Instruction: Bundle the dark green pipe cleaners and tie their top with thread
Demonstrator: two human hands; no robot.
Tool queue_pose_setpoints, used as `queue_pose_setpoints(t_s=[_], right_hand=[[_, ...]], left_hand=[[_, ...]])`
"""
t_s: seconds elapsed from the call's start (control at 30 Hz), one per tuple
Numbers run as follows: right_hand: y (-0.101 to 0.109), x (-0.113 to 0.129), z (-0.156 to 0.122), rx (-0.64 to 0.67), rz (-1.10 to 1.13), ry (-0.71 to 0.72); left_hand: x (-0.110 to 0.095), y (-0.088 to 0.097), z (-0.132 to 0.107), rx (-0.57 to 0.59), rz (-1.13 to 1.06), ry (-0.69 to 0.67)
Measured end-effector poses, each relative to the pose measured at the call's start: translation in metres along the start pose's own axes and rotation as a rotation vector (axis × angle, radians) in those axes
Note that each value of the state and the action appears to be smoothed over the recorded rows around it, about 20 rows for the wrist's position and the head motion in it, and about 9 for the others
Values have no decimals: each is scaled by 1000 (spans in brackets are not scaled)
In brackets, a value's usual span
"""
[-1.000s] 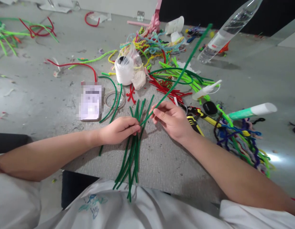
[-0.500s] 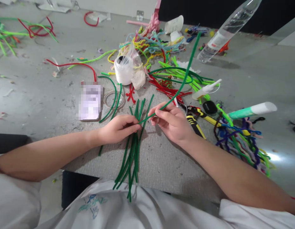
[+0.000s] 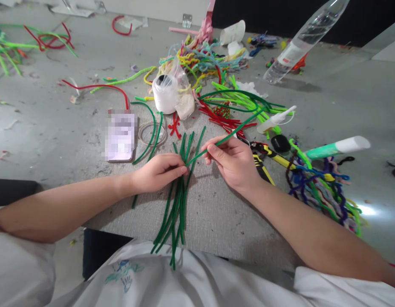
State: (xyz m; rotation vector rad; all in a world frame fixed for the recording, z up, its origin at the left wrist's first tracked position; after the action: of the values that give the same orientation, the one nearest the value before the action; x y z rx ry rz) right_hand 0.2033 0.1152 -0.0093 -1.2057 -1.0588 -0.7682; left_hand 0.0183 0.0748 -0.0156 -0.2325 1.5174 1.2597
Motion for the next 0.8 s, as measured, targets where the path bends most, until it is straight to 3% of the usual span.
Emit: queue_pose_setpoints(t_s=[0.2,0.47,0.8], right_hand=[[14,1,7,-85,-19,55],[12,0,8,-29,0,115],[4,-2,2,-60,-9,12]], left_hand=[[0,-2,0,47,4,-43],[-3,-3,-1,53,1,-75],[-5,-3,0,21,52,-100]])
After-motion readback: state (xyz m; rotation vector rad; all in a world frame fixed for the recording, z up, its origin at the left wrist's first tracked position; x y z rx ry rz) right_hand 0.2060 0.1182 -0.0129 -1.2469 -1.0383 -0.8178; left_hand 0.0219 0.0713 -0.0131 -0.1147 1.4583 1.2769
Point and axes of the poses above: each hand's wrist, its own z-axis towards the middle knuckle, its own y-axis out of the back of the hand, x = y × z, the point moved 7 cm from there along z, towards the middle knuckle, and after that the axes turned 8 degrees about z, right-handed, at the moved point
